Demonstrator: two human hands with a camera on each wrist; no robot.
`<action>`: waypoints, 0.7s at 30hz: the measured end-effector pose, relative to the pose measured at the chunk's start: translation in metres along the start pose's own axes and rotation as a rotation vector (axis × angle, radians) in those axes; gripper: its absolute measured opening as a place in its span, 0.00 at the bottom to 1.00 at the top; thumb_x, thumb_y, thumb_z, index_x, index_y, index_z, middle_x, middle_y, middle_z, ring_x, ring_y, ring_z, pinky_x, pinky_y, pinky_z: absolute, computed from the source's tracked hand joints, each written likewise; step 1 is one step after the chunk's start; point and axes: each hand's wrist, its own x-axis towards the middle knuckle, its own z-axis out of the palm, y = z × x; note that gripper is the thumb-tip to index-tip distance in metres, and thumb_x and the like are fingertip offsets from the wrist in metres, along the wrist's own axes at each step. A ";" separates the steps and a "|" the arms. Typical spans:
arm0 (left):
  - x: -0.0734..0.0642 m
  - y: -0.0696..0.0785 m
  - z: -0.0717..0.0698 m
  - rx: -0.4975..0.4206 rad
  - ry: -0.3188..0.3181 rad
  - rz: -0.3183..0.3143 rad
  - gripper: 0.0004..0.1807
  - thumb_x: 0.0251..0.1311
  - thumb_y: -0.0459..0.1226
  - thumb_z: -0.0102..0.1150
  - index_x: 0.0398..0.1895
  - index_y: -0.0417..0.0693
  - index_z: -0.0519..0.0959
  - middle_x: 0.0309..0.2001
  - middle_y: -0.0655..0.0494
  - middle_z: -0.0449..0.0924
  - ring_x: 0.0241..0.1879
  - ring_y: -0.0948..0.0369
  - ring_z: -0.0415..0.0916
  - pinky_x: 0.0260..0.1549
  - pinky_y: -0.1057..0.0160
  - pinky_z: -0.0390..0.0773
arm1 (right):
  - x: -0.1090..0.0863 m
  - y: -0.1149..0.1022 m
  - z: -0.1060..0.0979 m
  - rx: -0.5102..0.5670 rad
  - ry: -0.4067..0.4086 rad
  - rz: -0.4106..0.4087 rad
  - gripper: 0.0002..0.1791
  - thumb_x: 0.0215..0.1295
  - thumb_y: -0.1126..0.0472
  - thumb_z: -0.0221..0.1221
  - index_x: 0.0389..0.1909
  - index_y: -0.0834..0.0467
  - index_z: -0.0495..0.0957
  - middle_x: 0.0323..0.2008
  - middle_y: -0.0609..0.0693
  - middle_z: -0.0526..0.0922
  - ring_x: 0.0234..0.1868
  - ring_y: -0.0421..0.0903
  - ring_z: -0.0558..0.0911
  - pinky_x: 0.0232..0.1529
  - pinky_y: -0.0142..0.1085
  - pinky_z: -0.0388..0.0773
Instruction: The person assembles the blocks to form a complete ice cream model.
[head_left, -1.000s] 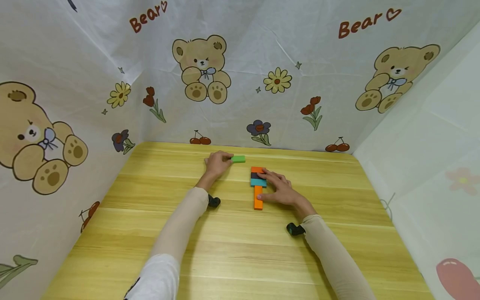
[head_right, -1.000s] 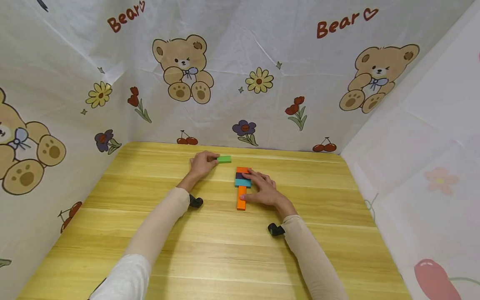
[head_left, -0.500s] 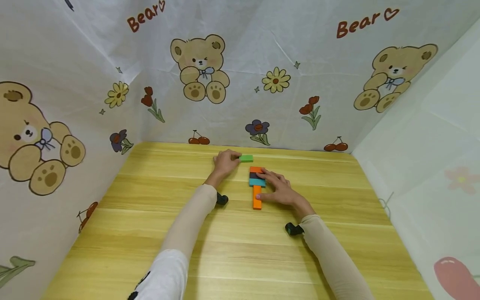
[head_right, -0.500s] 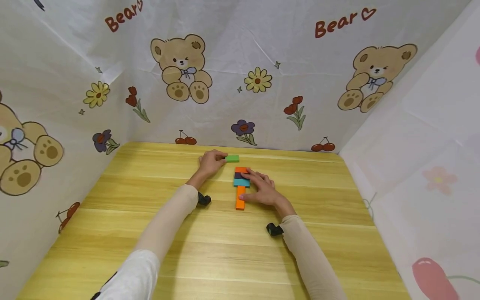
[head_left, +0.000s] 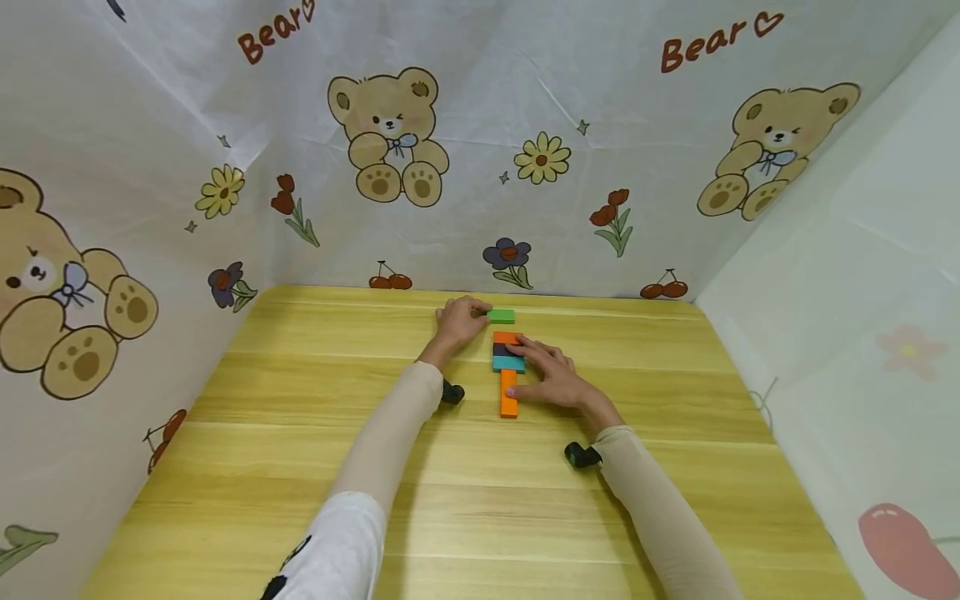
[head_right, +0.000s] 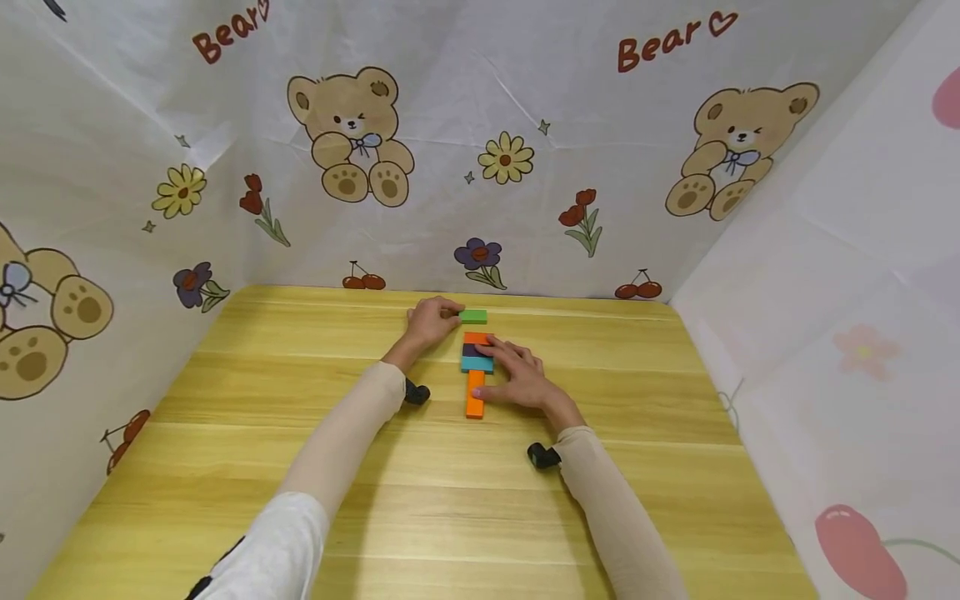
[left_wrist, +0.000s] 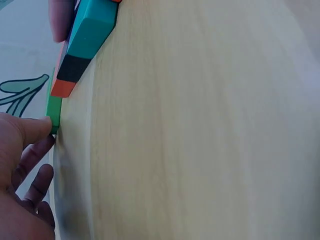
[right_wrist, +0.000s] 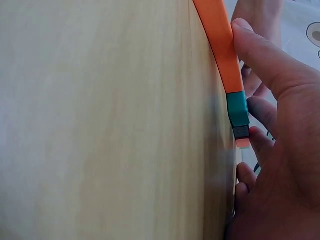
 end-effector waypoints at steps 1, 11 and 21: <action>0.001 0.000 0.001 -0.002 -0.004 0.003 0.15 0.74 0.40 0.67 0.60 0.56 0.90 0.62 0.55 0.87 0.64 0.47 0.73 0.64 0.41 0.60 | 0.000 0.000 0.000 -0.002 0.000 -0.001 0.50 0.65 0.35 0.72 0.84 0.32 0.60 0.90 0.41 0.45 0.87 0.61 0.46 0.77 0.68 0.43; 0.005 0.000 0.006 0.000 0.002 0.024 0.15 0.75 0.42 0.65 0.60 0.57 0.89 0.57 0.56 0.90 0.63 0.46 0.75 0.65 0.38 0.61 | 0.002 0.001 0.001 -0.005 0.005 0.001 0.51 0.64 0.34 0.73 0.85 0.33 0.60 0.90 0.41 0.46 0.86 0.62 0.47 0.75 0.66 0.45; 0.011 0.001 0.013 -0.001 0.019 0.017 0.13 0.79 0.42 0.61 0.59 0.57 0.89 0.57 0.56 0.90 0.62 0.48 0.80 0.67 0.37 0.63 | 0.004 0.003 0.002 -0.007 0.016 0.009 0.49 0.64 0.36 0.73 0.84 0.31 0.62 0.90 0.39 0.46 0.86 0.60 0.47 0.76 0.62 0.45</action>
